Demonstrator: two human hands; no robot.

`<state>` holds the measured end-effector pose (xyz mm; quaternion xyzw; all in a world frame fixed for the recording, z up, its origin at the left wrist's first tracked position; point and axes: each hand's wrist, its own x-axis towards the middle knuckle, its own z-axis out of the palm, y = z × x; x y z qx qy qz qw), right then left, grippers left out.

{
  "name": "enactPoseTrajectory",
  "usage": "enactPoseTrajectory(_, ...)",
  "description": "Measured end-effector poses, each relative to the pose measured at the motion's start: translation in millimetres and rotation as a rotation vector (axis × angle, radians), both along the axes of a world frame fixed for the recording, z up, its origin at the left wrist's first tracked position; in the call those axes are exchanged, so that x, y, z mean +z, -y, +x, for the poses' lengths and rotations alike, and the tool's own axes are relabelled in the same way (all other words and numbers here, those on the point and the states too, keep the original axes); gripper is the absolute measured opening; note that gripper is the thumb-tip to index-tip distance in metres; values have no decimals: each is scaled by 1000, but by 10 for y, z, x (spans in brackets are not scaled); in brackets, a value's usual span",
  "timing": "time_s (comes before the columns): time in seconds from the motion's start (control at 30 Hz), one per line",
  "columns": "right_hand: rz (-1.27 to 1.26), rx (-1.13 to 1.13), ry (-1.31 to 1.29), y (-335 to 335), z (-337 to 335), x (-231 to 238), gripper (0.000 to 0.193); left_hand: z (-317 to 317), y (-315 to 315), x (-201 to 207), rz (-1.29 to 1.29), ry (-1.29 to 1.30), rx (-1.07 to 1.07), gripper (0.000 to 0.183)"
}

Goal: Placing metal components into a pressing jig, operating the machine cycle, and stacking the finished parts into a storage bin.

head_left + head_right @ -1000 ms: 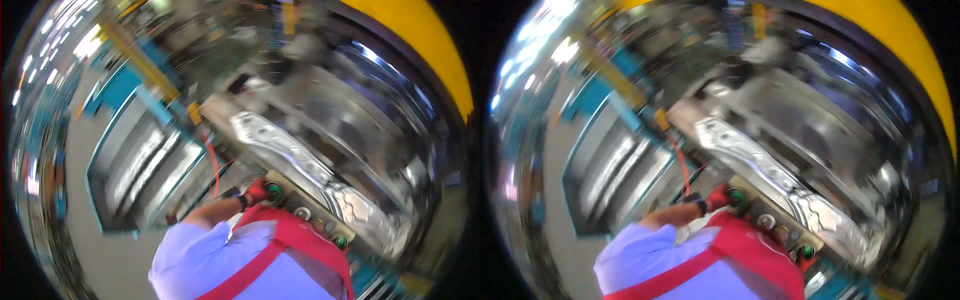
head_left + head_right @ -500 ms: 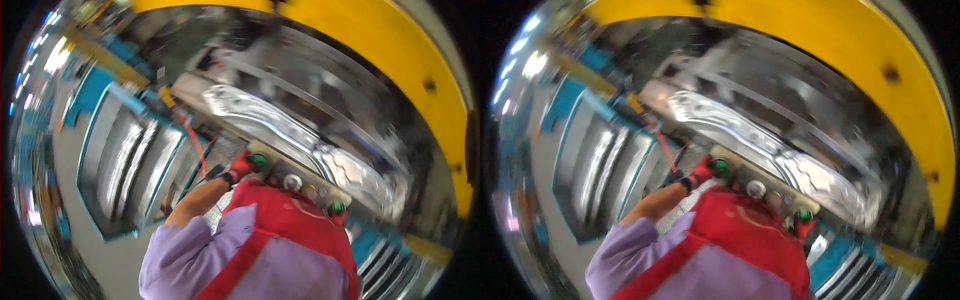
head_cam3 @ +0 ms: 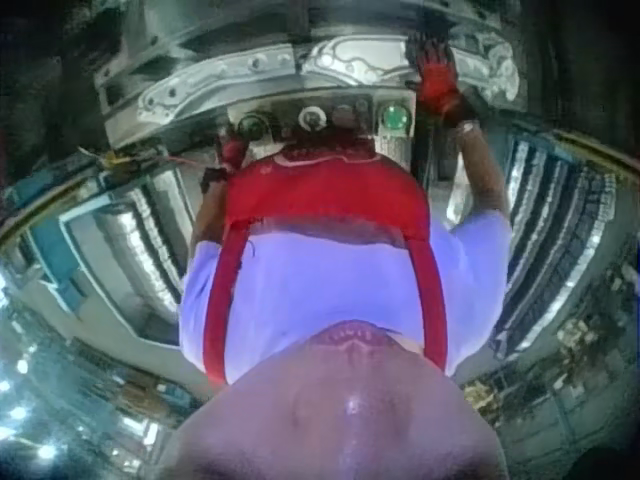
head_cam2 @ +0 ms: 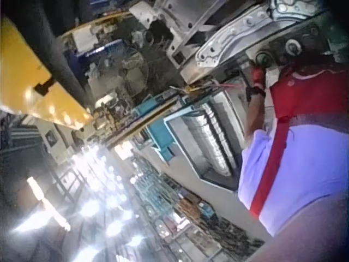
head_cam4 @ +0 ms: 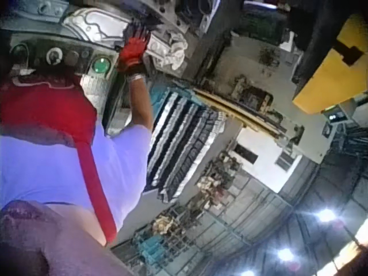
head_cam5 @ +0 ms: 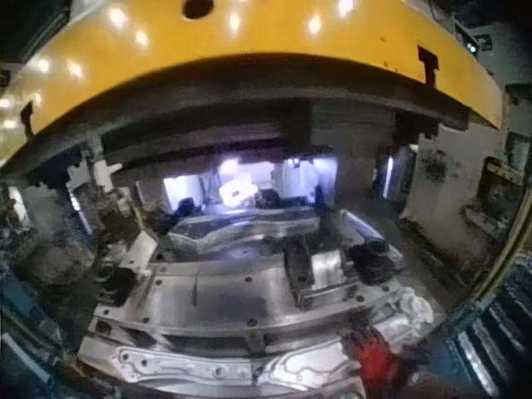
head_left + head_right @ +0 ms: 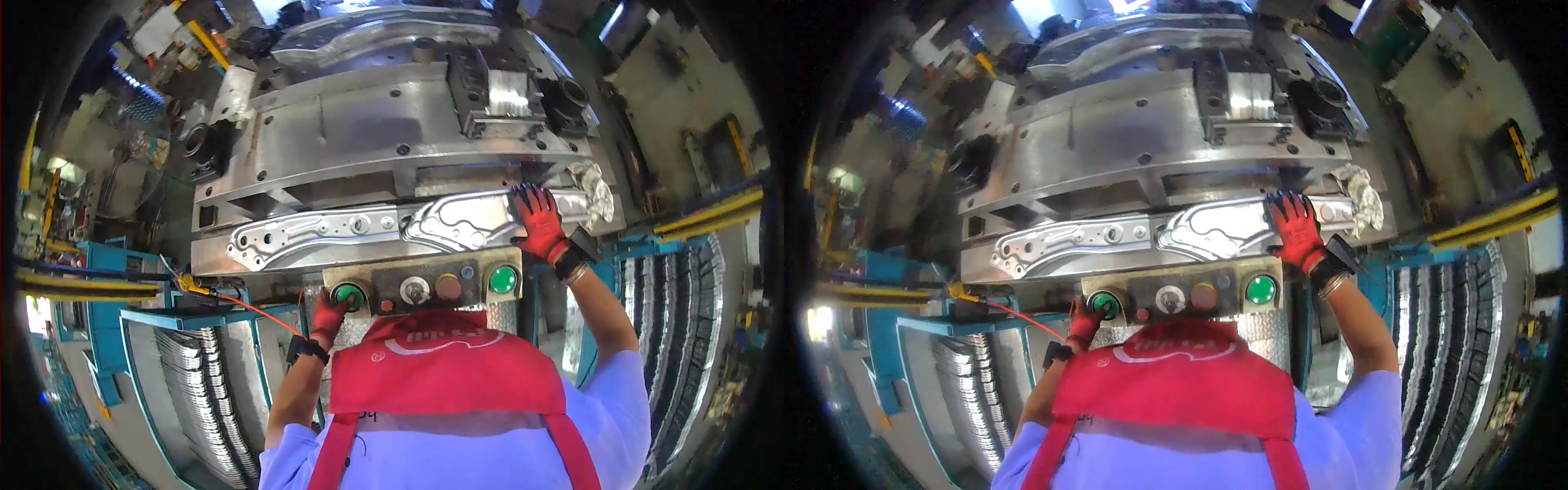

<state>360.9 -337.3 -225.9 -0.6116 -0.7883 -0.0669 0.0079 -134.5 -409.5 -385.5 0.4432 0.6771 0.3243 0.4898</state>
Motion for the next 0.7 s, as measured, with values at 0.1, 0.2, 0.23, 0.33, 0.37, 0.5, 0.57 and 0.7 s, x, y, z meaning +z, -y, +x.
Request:
enactPoseTrajectory(0.1,-129,43,89,-311,106,-76,97,34,137,35,35,-213,45,63)
enactPoseTrajectory(0.2,-83,128,50,-302,146,-63,98,-49,271,183,65,-268,31,63)
enactPoseTrajectory(0.23,-93,123,18,-248,137,-13,99,24,304,452,82,-265,66,60)
enactPoseTrajectory(0.33,-171,85,-191,1,32,353,103,51,349,916,243,-268,127,49)
enactPoseTrajectory(0.37,-157,96,-263,98,-5,505,97,21,311,958,301,-205,145,47)
enactPoseTrajectory(0.5,-489,62,-1089,177,-427,1382,75,13,-150,1567,569,-361,36,45)
enactPoseTrajectory(0.57,-790,-100,-1454,-29,-358,1468,52,134,-597,2090,700,-386,-66,48)
enactPoseTrajectory(0.7,-1001,-58,-2119,-365,-817,2209,35,455,-1586,2790,1028,-521,-268,53)
